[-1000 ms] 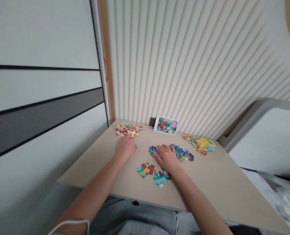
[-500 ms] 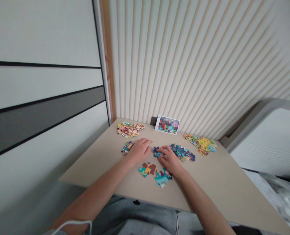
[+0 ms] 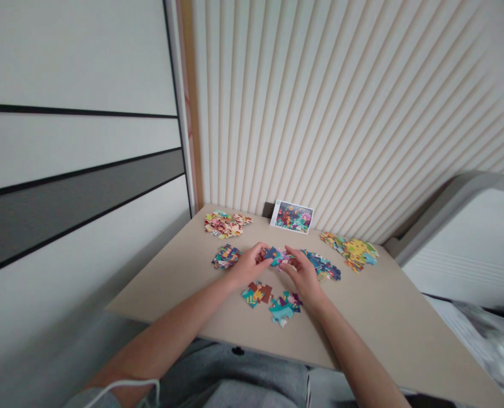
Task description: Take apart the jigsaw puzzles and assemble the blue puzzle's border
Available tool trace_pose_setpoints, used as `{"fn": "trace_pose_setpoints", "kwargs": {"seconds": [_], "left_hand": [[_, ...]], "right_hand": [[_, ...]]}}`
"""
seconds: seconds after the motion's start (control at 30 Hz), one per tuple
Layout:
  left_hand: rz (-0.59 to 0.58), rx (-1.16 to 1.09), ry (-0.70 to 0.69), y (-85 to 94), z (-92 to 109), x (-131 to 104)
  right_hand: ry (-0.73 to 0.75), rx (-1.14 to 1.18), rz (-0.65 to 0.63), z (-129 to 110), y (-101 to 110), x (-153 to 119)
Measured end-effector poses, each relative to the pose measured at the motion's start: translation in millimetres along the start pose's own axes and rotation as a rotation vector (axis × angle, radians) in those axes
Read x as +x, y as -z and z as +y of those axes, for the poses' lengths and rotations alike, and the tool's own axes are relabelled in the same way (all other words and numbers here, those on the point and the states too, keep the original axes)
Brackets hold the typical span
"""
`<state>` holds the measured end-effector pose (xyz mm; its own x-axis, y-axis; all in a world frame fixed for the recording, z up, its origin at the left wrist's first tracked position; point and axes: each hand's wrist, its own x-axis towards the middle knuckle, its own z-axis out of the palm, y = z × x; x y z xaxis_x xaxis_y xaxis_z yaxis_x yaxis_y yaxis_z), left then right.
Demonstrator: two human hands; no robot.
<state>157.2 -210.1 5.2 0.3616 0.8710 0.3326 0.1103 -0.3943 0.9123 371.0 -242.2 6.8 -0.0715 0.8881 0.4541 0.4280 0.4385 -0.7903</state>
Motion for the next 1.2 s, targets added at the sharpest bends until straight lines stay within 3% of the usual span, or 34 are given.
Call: {"fn": "trace_pose_setpoints", "kwargs": {"seconds": [0.3, 0.5, 0.67, 0.8, 1.0, 1.2], "left_hand": [[-0.006, -0.177, 0.133, 6.5, -3, 4], [-0.108, -0.246, 0.179, -1.2, -8, 2], [-0.229, -0.263, 0.162, -7.1, -2, -5], [-0.227, -0.206, 0.167, -7.4, -2, -5], [-0.030, -0.217, 0.204, -3.5, -11, 3], [-0.204, -0.205, 0.177, -4.0, -4, -3]], "right_hand": [[-0.184, 0.209, 0.162, 6, 16, 8], [-0.206, 0.224, 0.076, 3, 21, 8], [-0.236, 0.190, -0.017, 1, 8, 0], [-0.237, 0.192, -0.091, 4, 0, -2], [-0.154, 0.204, -0.026, 2, 10, 2], [-0.202, 0.287, 0.006, 7, 11, 3]]}}
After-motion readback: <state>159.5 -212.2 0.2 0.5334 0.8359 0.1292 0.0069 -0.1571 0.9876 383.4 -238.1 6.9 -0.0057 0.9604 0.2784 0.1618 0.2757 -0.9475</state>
